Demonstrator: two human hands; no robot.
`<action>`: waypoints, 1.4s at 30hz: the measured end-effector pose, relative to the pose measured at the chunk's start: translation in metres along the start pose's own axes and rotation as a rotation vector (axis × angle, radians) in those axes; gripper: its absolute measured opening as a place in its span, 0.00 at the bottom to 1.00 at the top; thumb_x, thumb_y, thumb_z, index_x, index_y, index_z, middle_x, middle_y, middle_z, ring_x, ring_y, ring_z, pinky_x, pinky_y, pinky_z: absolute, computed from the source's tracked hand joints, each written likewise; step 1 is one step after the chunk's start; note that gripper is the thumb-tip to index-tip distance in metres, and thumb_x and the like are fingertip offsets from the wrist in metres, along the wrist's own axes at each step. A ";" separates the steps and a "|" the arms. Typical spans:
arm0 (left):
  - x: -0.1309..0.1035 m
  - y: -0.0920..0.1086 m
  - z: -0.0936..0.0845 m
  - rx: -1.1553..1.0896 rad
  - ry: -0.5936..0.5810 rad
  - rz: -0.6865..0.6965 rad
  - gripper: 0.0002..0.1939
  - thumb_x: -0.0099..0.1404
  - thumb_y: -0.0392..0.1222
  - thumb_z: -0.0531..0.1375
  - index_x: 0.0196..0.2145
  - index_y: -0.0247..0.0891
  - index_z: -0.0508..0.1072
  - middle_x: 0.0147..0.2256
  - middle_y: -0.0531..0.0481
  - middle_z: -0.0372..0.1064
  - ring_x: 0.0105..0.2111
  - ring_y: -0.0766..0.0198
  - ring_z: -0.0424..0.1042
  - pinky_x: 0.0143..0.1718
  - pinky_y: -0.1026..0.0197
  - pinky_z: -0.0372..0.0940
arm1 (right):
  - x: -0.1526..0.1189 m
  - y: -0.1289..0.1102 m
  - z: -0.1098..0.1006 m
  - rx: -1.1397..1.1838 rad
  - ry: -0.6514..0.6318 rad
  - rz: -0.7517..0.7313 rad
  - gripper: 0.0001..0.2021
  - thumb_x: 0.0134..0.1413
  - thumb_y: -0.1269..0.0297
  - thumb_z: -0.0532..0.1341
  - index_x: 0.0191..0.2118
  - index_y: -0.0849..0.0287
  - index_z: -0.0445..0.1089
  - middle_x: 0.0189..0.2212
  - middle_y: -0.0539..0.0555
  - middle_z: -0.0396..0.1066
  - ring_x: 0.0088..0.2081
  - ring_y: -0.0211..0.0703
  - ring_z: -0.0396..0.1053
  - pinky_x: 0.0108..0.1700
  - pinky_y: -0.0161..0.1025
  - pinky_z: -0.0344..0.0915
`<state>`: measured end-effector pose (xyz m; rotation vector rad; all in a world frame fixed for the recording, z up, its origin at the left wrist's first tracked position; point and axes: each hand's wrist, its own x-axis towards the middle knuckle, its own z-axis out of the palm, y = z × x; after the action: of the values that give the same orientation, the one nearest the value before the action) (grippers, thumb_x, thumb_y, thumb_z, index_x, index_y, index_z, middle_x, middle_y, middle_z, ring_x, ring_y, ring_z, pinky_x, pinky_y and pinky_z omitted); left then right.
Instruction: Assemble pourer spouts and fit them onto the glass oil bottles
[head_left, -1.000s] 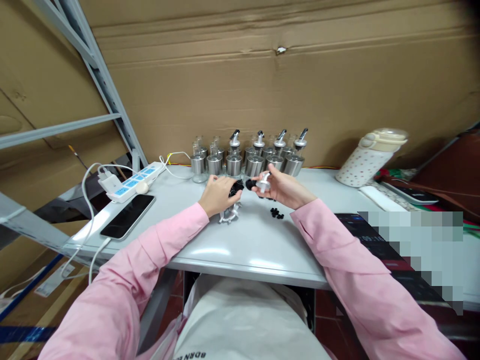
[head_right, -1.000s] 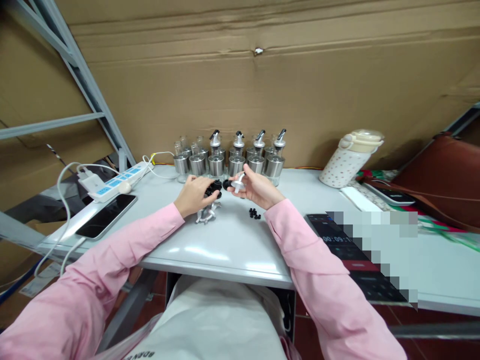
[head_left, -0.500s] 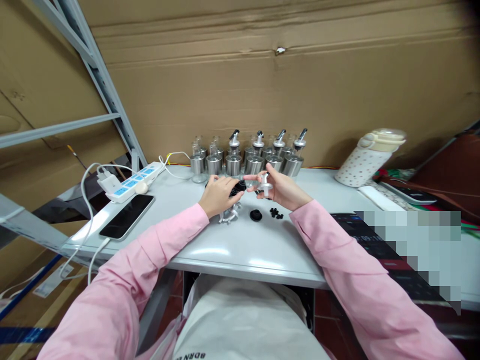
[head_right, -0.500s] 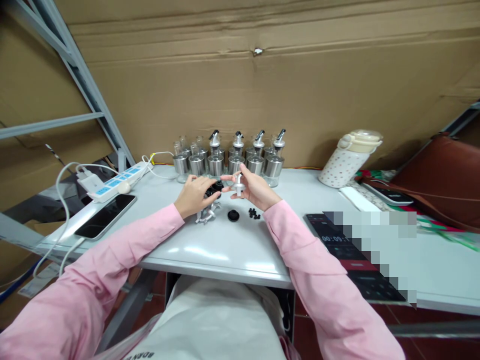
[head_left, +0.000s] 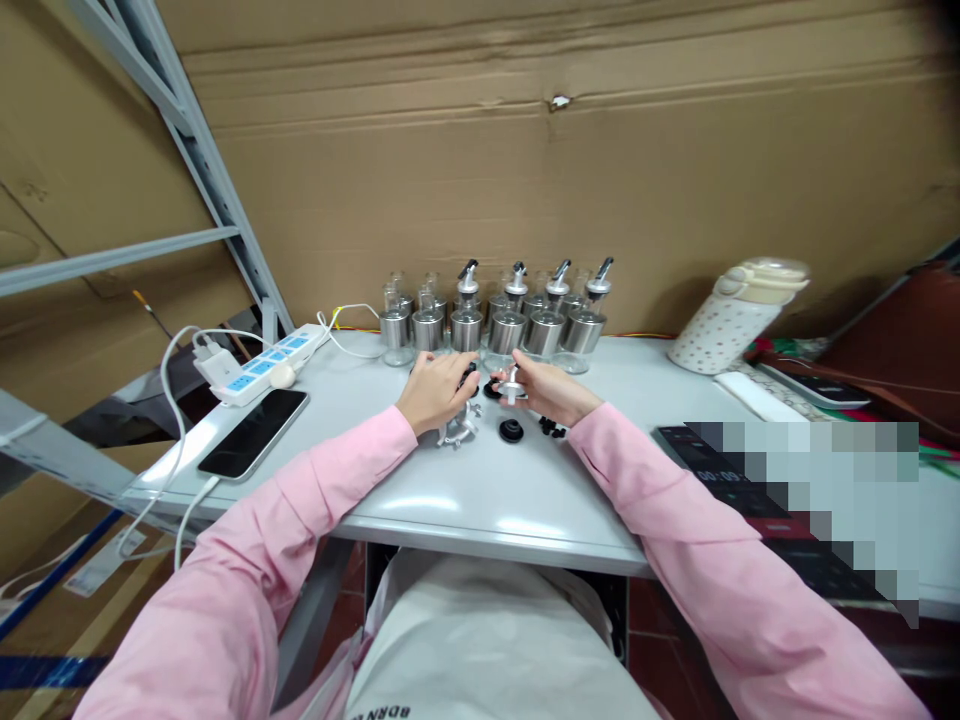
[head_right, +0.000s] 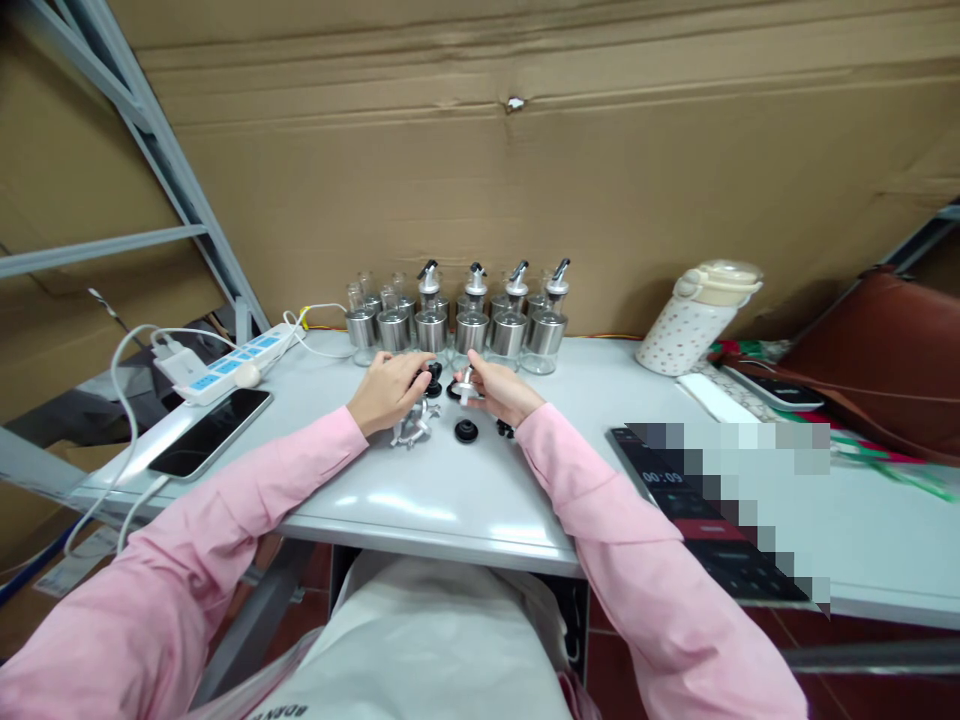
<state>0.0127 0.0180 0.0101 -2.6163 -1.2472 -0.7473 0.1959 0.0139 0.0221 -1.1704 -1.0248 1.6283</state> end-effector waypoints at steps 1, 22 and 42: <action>0.000 0.000 0.000 -0.005 -0.007 0.002 0.17 0.69 0.44 0.42 0.50 0.38 0.62 0.45 0.48 0.69 0.45 0.62 0.67 0.43 0.56 0.50 | 0.001 0.001 0.001 0.008 -0.008 -0.009 0.18 0.61 0.59 0.48 0.24 0.60 0.65 0.30 0.54 0.72 0.32 0.38 0.69 0.31 0.34 0.68; 0.005 -0.010 0.019 -0.093 -0.232 -0.086 0.21 0.69 0.52 0.39 0.47 0.45 0.67 0.50 0.48 0.64 0.52 0.57 0.57 0.49 0.43 0.49 | 0.005 0.005 0.004 0.079 0.037 -0.030 0.19 0.62 0.60 0.46 0.24 0.60 0.64 0.24 0.53 0.69 0.28 0.40 0.71 0.33 0.40 0.71; 0.008 -0.009 0.017 -0.188 -0.292 0.022 0.19 0.69 0.51 0.40 0.44 0.48 0.67 0.47 0.52 0.67 0.51 0.59 0.59 0.51 0.43 0.44 | 0.005 0.005 0.001 0.104 0.006 -0.038 0.18 0.62 0.60 0.47 0.25 0.59 0.64 0.25 0.53 0.70 0.28 0.40 0.71 0.33 0.41 0.71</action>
<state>0.0162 0.0352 -0.0015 -2.9733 -1.2707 -0.5149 0.1928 0.0171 0.0161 -1.0798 -0.9412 1.6275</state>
